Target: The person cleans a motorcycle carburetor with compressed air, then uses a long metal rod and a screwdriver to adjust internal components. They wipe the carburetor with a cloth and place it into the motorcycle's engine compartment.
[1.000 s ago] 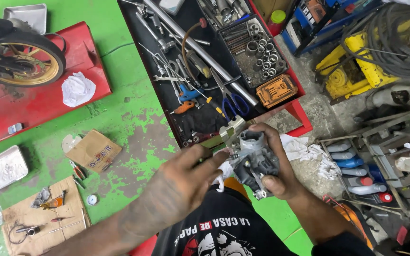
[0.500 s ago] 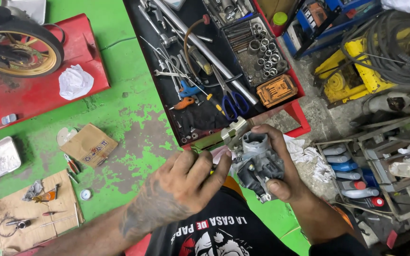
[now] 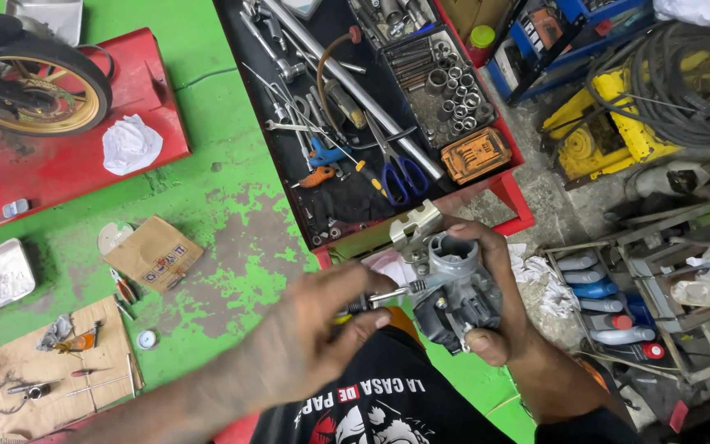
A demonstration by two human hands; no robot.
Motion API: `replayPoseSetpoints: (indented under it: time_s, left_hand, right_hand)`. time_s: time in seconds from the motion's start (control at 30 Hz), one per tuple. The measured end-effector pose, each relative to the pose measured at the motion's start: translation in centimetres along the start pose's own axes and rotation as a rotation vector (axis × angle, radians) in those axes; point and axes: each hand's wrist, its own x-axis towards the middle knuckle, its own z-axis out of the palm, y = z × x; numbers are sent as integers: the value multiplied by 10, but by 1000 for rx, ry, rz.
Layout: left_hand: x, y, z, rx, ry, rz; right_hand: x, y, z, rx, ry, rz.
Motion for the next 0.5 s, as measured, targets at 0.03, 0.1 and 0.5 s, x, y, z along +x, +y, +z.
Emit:
replayPoseSetpoints:
  time_s: [0.03, 0.1, 0.5]
  left_hand:
    - [-2, -3, 6, 533, 194, 343]
    - [-5, 0, 8, 1062, 365, 698]
    - [-7, 9, -6, -459, -113, -256]
  right_hand:
    - [0, -4, 3, 42, 4, 11]
    - [-2, -9, 6, 83, 20, 18]
    - [-8, -9, 7, -53, 27, -38]
